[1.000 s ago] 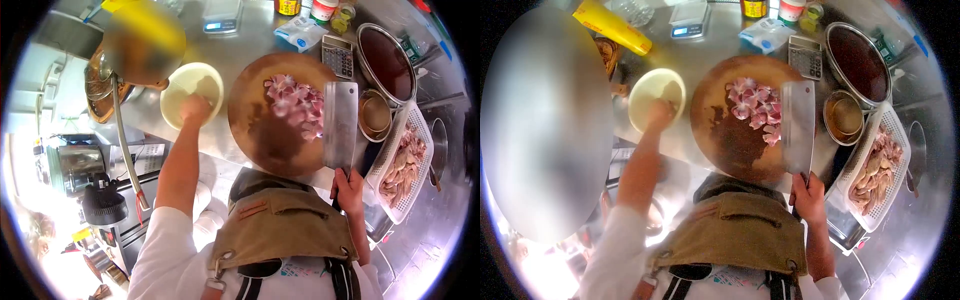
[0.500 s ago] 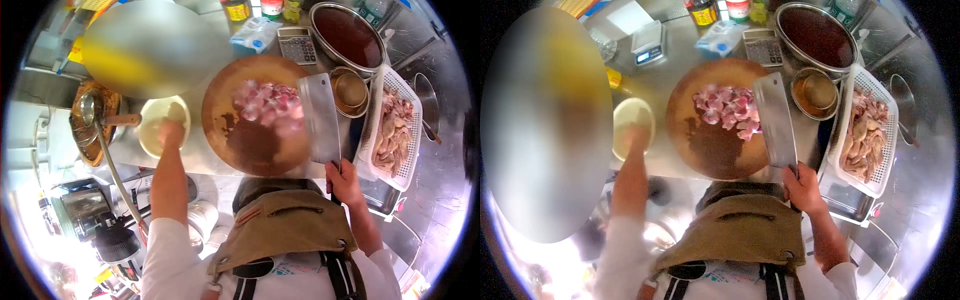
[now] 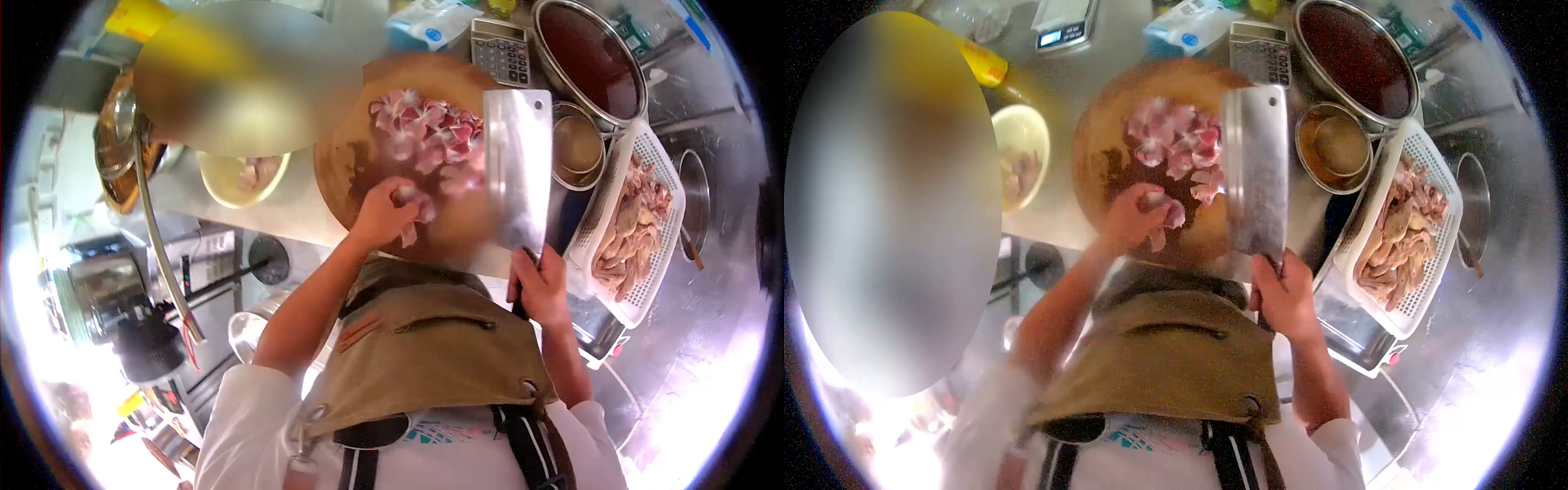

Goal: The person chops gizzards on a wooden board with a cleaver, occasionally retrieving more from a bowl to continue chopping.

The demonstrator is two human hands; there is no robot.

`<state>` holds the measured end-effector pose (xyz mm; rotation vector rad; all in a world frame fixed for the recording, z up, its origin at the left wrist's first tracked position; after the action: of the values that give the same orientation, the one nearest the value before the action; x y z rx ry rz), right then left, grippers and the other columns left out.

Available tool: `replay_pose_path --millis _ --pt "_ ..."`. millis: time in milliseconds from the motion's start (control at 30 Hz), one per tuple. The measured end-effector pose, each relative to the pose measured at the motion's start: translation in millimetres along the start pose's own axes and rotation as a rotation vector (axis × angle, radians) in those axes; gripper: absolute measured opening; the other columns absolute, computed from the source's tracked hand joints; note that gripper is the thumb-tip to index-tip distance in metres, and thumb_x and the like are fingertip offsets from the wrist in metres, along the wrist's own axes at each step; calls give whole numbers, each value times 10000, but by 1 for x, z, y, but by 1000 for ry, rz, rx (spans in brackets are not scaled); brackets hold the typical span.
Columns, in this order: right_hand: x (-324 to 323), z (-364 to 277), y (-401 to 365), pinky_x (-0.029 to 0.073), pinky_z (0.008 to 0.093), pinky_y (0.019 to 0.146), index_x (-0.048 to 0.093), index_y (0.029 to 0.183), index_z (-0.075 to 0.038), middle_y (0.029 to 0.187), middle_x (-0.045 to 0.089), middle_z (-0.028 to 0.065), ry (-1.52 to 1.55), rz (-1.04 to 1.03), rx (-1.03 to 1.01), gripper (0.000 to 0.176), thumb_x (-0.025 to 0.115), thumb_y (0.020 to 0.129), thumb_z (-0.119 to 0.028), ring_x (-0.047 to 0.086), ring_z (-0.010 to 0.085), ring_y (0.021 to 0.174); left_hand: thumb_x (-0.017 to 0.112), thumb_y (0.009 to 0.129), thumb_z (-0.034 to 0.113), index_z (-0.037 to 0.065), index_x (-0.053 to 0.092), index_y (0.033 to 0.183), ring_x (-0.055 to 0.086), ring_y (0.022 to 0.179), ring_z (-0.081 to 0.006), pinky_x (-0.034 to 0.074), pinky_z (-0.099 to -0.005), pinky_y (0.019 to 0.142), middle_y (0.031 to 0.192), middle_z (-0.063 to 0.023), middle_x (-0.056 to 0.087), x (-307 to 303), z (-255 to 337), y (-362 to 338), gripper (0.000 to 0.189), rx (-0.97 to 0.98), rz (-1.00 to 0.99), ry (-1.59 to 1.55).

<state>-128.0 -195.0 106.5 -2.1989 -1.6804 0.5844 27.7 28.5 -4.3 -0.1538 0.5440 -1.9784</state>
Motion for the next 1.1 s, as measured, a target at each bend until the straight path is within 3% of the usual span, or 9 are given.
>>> replay_pose_path --millis 33,133,233,333,367,433,667,833,1100 --pt "7 -1 6 411 270 434 499 812 -17 596 522 20 -51 -48 2 225 533 981 -162 521 105 471 720 810 155 -15 605 1087 659 778 -210 534 -352 687 905 -143 680 8 -9 -5 345 -41 21 70" --pt "31 1 25 417 287 442 502 819 -9 603 535 25 -47 -137 48 241 549 979 -182 516 98 471 737 795 182 5 614 1054 628 873 -310 521 -395 738 971 -168 649 4 -27 -15 337 311 445 400" --pt "59 -6 45 449 350 490 507 833 9 634 578 118 -332 -225 -10 238 563 968 -179 567 213 496 740 774 174 34 628 1023 585 892 -366 511 -429 739 1005 -163 620 -15 -32 -32 307 166 441 469" --pt "90 -2 65 466 439 563 512 857 22 709 593 236 -709 -220 -569 242 567 958 -191 602 396 619 715 764 118 57 633 1015 603 889 -344 520 -418 747 1016 -137 632 -17 -11 -45 271 402 431 635" --pt "97 1 71 452 511 617 519 872 19 767 579 295 -711 -237 -400 247 549 959 -211 567 505 752 709 757 100 64 635 1006 607 890 -338 523 -412 753 1012 -131 635 -15 -5 -45 262 516 411 576" --pt "112 -5 78 448 523 628 521 882 21 778 587 296 -741 -237 -391 258 537 962 -223 574 504 752 698 743 65 77 640 987 615 893 -326 528 -400 765 1006 -118 641 -11 3 -39 251 743 391 449" --pt "133 -17 87 452 524 655 527 885 32 792 599 304 -832 -238 -330 239 519 958 -196 584 497 766 693 703 27 75 644 940 620 882 -305 530 -389 768 951 -97 652 -14 -26 -24 247 691 465 303" --pt "137 -16 81 449 533 654 530 878 37 792 601 305 -950 -249 -603 240 509 955 -190 588 494 766 687 676 20 75 634 917 608 846 -310 525 -384 744 921 -94 640 -11 -34 -18 253 697 476 302" --pt "148 -10 106 446 546 677 541 899 55 768 582 314 -1106 -343 -448 277 501 952 -213 568 510 756 682 675 19 67 595 870 585 799 -314 507 -397 690 870 -101 609 -16 -30 -18 219 702 464 257"
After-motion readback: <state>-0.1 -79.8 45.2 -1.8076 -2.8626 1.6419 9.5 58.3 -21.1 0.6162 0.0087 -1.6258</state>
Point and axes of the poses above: each hand's wrist, its own y-axis towards the middle knuckle, its own x-axis out of the palm, z = x × y, the point moved 5 cm from there along y, towards the middle knuckle
